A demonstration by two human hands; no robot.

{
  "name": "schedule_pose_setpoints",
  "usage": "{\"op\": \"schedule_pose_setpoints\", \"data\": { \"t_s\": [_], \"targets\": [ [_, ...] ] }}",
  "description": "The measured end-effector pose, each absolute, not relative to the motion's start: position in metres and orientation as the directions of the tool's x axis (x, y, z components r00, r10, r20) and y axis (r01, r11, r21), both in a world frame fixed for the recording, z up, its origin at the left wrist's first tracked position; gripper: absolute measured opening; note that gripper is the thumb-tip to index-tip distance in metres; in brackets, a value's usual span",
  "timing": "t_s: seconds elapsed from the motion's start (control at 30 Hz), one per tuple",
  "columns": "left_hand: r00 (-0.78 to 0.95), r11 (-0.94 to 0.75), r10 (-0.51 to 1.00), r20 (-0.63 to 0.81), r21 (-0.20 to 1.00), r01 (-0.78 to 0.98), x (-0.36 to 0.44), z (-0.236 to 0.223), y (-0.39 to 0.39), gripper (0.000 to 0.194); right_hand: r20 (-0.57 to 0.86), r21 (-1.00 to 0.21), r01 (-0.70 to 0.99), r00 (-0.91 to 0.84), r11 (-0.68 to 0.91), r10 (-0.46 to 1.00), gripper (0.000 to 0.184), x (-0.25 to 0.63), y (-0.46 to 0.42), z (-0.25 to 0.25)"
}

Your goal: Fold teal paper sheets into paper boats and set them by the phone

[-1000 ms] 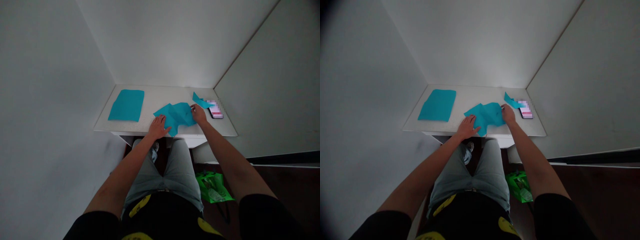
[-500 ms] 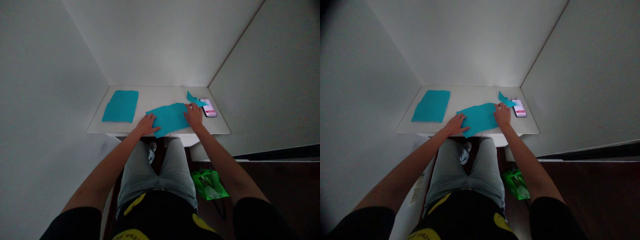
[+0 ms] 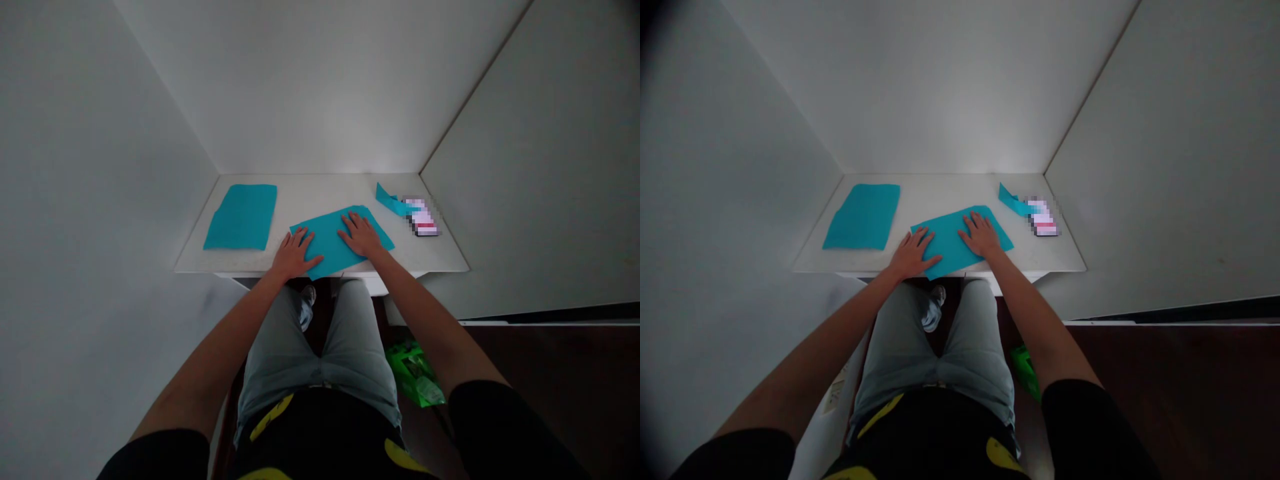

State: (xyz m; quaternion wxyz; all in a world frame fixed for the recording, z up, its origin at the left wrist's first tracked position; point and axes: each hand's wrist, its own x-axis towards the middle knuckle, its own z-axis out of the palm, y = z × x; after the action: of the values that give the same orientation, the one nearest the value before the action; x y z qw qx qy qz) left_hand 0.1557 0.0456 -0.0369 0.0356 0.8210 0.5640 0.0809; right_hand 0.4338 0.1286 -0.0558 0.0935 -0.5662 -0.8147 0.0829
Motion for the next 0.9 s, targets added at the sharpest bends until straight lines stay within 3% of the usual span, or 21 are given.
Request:
{"op": "schedule_pose_setpoints", "data": {
  "t_s": [0.1,0.2,0.27,0.4,0.57,0.77,0.9],
  "targets": [
    [0.350,-0.365,0.930,0.112,0.161,0.917,0.157,-0.037,0.044,0.082,0.113,-0.223,0.928,-0.279,0.298,0.954,0.080,0.441,0.138,-0.055],
    [0.352,-0.369,0.928,0.122,0.173,0.913,0.157,-0.040,0.044,0.083,0.263,-0.235,0.962,-0.078,0.142,0.962,0.086,0.444,0.139,-0.054],
    [0.354,-0.373,0.926,0.131,0.177,0.911,0.157,-0.042,0.044,0.083,0.315,-0.233,0.955,-0.106,0.185,0.943,0.083,0.444,0.137,-0.054],
    [0.353,-0.373,0.926,0.134,0.179,0.910,0.157,-0.043,0.044,0.084,0.182,-0.200,0.862,-0.435,0.466,0.882,0.071,0.445,0.138,-0.056],
    [0.371,-0.383,0.923,0.098,0.184,0.905,0.155,-0.041,0.047,0.088,0.096,-0.209,0.895,-0.383,0.394,0.919,0.079,0.454,0.152,-0.057],
    [0.401,-0.403,0.915,0.050,0.182,0.897,0.153,-0.039,0.038,0.096,0.073,-0.194,0.886,-0.414,0.420,0.907,0.086,0.472,0.160,-0.051],
    [0.579,-0.579,0.814,0.053,0.168,0.798,0.146,-0.035,0.017,0.094,0.089,-0.193,0.885,-0.415,0.424,0.906,0.088,0.473,0.159,-0.052]
  ]
}}
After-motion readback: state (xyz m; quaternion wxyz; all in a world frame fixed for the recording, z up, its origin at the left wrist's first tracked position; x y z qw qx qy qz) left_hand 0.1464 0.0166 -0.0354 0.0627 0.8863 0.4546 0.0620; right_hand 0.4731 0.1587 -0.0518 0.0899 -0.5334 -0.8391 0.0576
